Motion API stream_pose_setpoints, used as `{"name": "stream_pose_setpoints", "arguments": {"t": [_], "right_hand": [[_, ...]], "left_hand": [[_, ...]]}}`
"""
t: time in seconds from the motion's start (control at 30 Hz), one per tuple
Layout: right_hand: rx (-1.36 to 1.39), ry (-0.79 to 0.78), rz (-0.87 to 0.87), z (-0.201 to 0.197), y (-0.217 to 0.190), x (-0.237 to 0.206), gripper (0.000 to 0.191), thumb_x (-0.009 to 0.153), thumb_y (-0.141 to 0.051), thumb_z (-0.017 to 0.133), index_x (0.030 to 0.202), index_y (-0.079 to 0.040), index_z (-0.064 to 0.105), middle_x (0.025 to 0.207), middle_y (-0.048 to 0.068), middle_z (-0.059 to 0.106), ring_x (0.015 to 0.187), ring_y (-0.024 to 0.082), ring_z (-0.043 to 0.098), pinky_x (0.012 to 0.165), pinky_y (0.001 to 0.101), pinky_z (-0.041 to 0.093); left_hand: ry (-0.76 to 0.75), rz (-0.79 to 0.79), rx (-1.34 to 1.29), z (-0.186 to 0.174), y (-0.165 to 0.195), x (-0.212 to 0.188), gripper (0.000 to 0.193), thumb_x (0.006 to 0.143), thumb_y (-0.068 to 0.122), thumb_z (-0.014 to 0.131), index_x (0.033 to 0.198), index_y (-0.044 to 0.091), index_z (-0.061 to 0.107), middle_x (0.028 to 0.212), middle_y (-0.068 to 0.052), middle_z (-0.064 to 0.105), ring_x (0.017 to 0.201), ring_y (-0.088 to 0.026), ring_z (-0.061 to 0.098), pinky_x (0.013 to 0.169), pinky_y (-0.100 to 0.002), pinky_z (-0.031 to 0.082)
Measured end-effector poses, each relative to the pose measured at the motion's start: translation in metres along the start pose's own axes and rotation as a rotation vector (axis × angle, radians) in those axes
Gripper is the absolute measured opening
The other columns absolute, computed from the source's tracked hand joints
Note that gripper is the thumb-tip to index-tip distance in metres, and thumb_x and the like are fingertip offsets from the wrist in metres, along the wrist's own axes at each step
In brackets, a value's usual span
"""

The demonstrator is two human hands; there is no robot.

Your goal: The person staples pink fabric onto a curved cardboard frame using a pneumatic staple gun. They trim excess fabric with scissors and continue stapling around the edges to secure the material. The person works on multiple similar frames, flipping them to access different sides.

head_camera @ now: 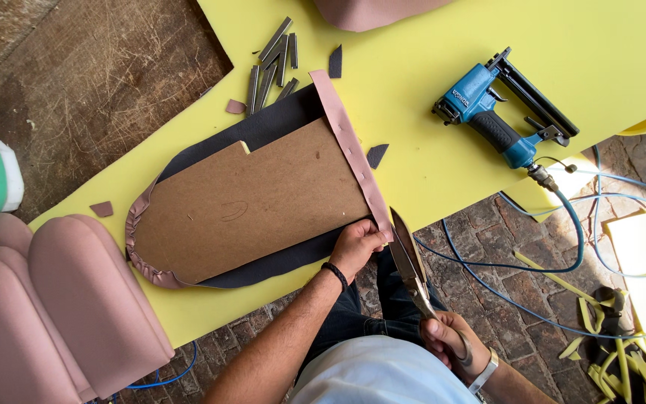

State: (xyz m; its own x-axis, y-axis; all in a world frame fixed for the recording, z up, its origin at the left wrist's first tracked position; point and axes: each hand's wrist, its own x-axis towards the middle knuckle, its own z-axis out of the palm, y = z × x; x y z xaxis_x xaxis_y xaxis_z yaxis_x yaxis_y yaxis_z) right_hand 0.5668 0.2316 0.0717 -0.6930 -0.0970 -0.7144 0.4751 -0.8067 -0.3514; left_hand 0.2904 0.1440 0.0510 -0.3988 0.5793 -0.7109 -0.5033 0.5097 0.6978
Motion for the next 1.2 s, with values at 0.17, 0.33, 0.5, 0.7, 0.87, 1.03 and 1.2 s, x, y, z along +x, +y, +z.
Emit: {"name": "stream_pose_setpoints", "arguments": {"t": [0.17,0.33,0.5,0.7,0.87,1.03,1.2], "right_hand": [[-0.09,0.007,0.053,-0.007,0.004,-0.004,0.05,0.091,-0.04,0.074,0.061,-0.008,0.05,0.045,0.001,0.046,0.033,0.009,0.04,0.033,0.0259,0.028],[-0.041,-0.161,0.087,-0.043,-0.011,0.002,0.051,0.092,-0.047,0.07,0.066,-0.007,0.052,0.052,0.001,0.051,0.039,0.009,0.048,0.034,0.0241,0.036],[0.099,-0.485,0.331,-0.107,-0.077,0.013,0.049,0.093,-0.05,0.07,0.073,-0.008,0.055,0.059,-0.003,0.051,0.043,0.006,0.05,0.037,0.0196,0.04],[0.082,-0.716,0.393,-0.099,-0.095,0.067,0.051,0.089,-0.055,0.07,0.076,-0.008,0.057,0.061,-0.003,0.053,0.046,0.008,0.052,0.04,0.0215,0.042],[-0.037,-0.497,0.238,-0.073,-0.068,0.068,0.046,0.092,-0.043,0.077,0.07,-0.011,0.054,0.058,-0.004,0.051,0.043,0.005,0.05,0.037,0.0193,0.038],[-0.168,-0.285,0.195,-0.038,-0.055,0.038,0.051,0.091,-0.046,0.074,0.067,-0.01,0.049,0.053,-0.002,0.046,0.04,0.009,0.045,0.035,0.0229,0.032],[0.013,-0.281,0.023,0.037,-0.05,0.052,0.05,0.093,-0.053,0.066,0.076,-0.009,0.05,0.062,0.001,0.046,0.045,0.014,0.045,0.041,0.0285,0.037]], "left_hand": [[-0.027,0.056,-0.062,-0.002,-0.002,-0.001,0.017,0.094,0.018,0.071,0.082,0.007,0.067,0.074,0.001,0.063,0.07,-0.008,0.056,0.068,-0.025,0.047],[-0.014,-0.016,-0.014,-0.005,0.003,-0.007,0.016,0.094,0.021,0.068,0.082,0.009,0.066,0.076,0.003,0.065,0.073,-0.005,0.061,0.071,-0.024,0.052],[-0.097,-0.005,0.081,-0.006,0.01,-0.019,0.015,0.093,0.019,0.071,0.085,0.006,0.069,0.079,0.002,0.069,0.074,-0.006,0.063,0.069,-0.026,0.053],[-0.099,0.016,0.235,-0.012,-0.002,-0.03,0.019,0.094,0.022,0.072,0.085,0.005,0.071,0.076,-0.001,0.07,0.071,-0.008,0.065,0.067,-0.027,0.054],[-0.081,0.124,0.37,-0.018,-0.003,-0.035,0.021,0.092,0.021,0.076,0.083,0.002,0.069,0.075,-0.003,0.069,0.069,-0.011,0.065,0.065,-0.03,0.055],[-0.109,0.302,0.493,-0.018,0.039,-0.052,0.017,0.09,0.018,0.074,0.09,0.003,0.067,0.078,-0.007,0.073,0.068,-0.016,0.069,0.063,-0.034,0.054],[0.111,0.469,0.573,-0.035,0.124,-0.045,0.018,0.096,0.022,0.073,0.099,0.004,0.072,0.088,-0.011,0.077,0.079,-0.021,0.076,0.072,-0.033,0.059]]}}
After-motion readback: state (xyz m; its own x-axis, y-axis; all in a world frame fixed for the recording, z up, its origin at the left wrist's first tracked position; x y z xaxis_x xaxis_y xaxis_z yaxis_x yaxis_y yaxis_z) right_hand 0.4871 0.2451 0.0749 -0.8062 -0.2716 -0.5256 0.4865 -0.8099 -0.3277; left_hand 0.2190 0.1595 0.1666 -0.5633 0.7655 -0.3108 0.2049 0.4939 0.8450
